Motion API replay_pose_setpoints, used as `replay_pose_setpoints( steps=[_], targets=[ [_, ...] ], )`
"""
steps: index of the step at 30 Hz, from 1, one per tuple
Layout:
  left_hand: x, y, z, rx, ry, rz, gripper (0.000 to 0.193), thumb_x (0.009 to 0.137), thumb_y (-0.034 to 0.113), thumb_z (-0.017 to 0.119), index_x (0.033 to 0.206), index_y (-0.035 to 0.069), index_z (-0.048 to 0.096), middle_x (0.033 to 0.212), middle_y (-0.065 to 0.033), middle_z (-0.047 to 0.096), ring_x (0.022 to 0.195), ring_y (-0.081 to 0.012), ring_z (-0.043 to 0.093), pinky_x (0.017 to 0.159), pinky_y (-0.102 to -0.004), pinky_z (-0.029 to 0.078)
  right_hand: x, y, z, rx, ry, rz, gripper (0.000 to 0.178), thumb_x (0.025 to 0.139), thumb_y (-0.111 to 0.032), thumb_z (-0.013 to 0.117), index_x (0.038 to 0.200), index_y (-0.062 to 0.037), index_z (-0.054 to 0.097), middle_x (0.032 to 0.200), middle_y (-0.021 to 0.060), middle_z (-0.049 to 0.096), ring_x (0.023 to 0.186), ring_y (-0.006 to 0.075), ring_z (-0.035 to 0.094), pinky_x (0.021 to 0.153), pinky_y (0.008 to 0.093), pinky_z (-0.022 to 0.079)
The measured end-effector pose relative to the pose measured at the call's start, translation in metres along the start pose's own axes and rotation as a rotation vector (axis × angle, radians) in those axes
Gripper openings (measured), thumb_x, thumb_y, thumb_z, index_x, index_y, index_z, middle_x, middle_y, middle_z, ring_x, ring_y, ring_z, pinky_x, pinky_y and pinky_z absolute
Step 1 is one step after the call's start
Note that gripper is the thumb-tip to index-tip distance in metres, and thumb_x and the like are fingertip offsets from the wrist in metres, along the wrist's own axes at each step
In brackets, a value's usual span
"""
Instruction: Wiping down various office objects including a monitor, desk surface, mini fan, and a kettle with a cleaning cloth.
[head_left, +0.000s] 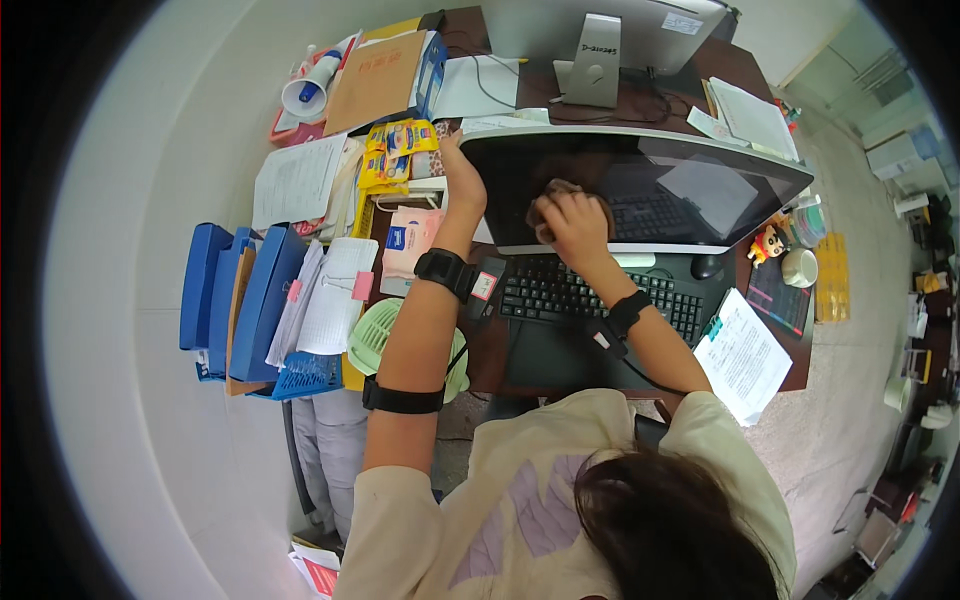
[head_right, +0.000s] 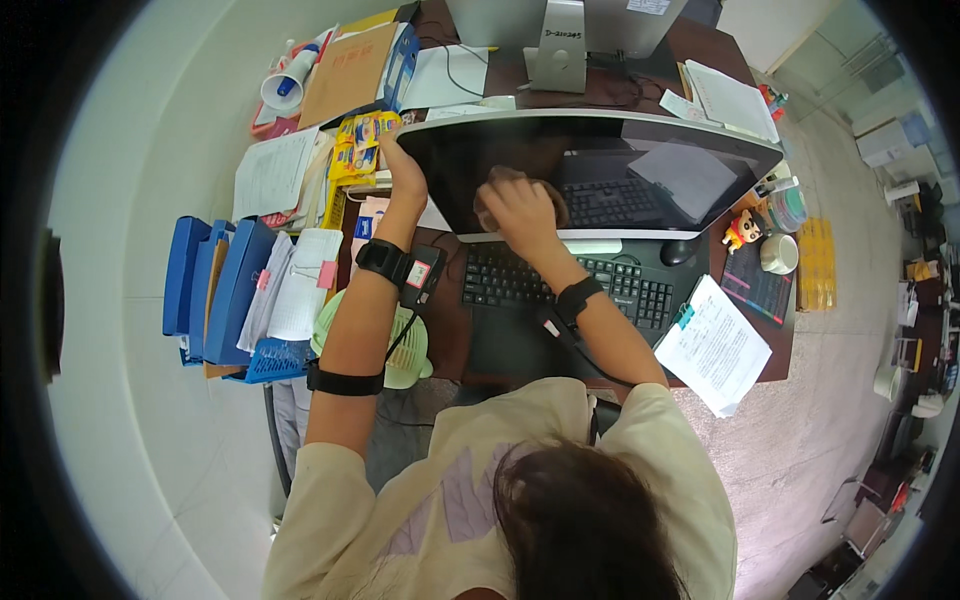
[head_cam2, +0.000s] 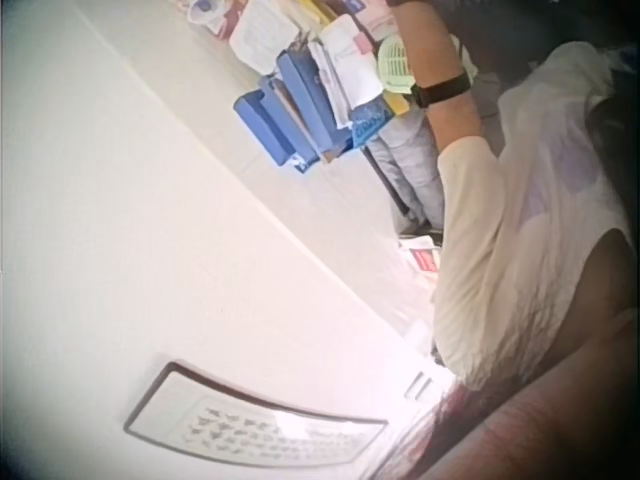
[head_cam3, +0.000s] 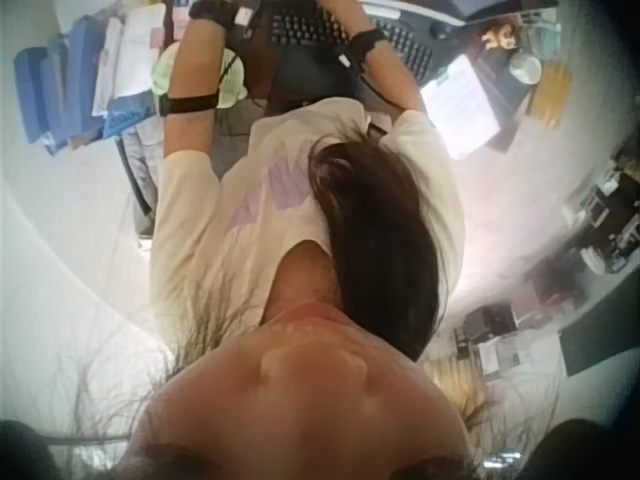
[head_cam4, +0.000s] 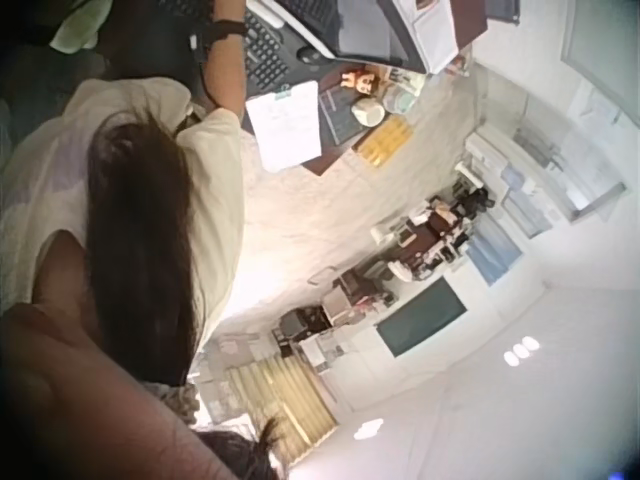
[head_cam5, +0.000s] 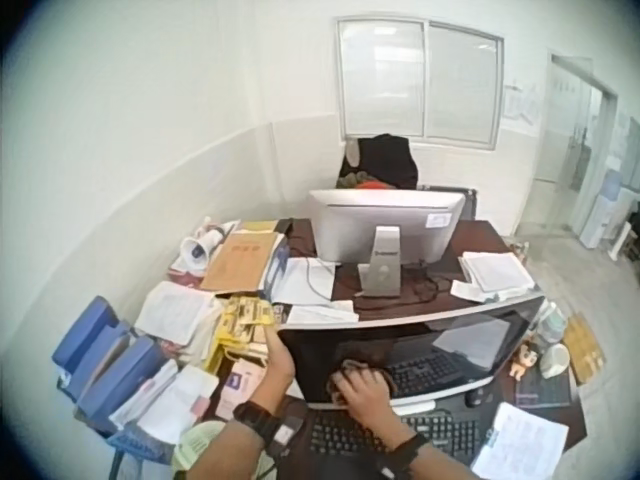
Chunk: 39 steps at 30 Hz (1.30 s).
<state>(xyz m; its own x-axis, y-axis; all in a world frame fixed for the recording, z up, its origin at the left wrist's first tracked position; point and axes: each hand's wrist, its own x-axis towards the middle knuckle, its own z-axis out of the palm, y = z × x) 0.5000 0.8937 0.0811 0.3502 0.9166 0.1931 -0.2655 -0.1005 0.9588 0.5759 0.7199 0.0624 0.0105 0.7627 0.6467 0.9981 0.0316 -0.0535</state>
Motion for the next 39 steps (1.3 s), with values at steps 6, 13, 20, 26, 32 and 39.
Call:
replay_pose_setpoints(
  steps=[6,13,20,26,32,39],
  targets=[
    [0.004,-0.009,0.007,-0.169,-0.004,-0.053,0.030,0.093,0.021,0.030,0.108,-0.001,0.045,0.109,-0.0135,0.047,0.104,-0.0197,0.041,0.095,-0.0299,0.029,-0.047,0.003,0.038,0.089,-0.219,-0.190,0.025,0.070,-0.019,0.055,0.094,-0.0126,0.053,0.091,0.0030,0.052,0.083,0.0185,0.051,0.066,0.0314,0.039],
    [0.008,-0.016,0.002,0.067,-0.011,0.019,0.031,0.092,0.019,0.029,0.107,-0.003,0.045,0.105,-0.0177,0.049,0.100,-0.0226,0.045,0.091,-0.0311,0.033,0.059,-0.007,-0.025,0.067,0.053,0.051,0.023,0.071,-0.017,0.055,0.094,-0.0121,0.053,0.092,0.0017,0.052,0.087,0.0188,0.050,0.068,0.0314,0.038],
    [0.002,-0.005,0.008,0.188,0.041,0.109,0.032,0.092,0.016,0.029,0.110,-0.005,0.045,0.107,-0.0193,0.049,0.102,-0.0249,0.046,0.093,-0.0325,0.033,0.025,-0.030,0.014,-0.051,-0.338,-0.234,0.018,0.070,-0.018,0.055,0.087,-0.0144,0.051,0.091,-0.0001,0.049,0.089,0.0165,0.048,0.069,0.0290,0.038],
    [0.001,0.014,0.009,0.078,0.066,-0.029,0.044,0.093,0.025,0.025,0.112,-0.009,0.045,0.112,-0.0231,0.051,0.105,-0.0281,0.047,0.093,-0.0331,0.034,0.049,-0.028,-0.008,0.008,-0.156,-0.125,0.024,0.070,-0.015,0.056,0.093,-0.0108,0.052,0.095,0.0023,0.050,0.092,0.0203,0.049,0.073,0.0319,0.040],
    [-0.009,0.024,0.019,0.234,0.039,0.087,0.039,0.093,0.022,0.027,0.109,-0.008,0.046,0.111,-0.0246,0.051,0.105,-0.0302,0.047,0.093,-0.0336,0.034,-0.054,0.012,0.013,0.050,-0.419,-0.031,0.024,0.071,-0.019,0.058,0.092,-0.0101,0.053,0.108,0.0063,0.052,0.098,0.0220,0.049,0.077,0.0340,0.039],
    [0.013,-0.023,-0.002,0.230,0.092,0.230,0.028,0.090,0.010,0.034,0.110,-0.005,0.044,0.110,-0.0228,0.049,0.106,-0.0315,0.046,0.094,-0.0350,0.033,-0.152,0.084,-0.026,0.018,0.034,0.663,0.035,0.066,0.001,0.056,0.101,-0.0058,0.051,0.102,0.0182,0.049,0.096,0.0374,0.049,0.082,0.0423,0.041]
  ],
)
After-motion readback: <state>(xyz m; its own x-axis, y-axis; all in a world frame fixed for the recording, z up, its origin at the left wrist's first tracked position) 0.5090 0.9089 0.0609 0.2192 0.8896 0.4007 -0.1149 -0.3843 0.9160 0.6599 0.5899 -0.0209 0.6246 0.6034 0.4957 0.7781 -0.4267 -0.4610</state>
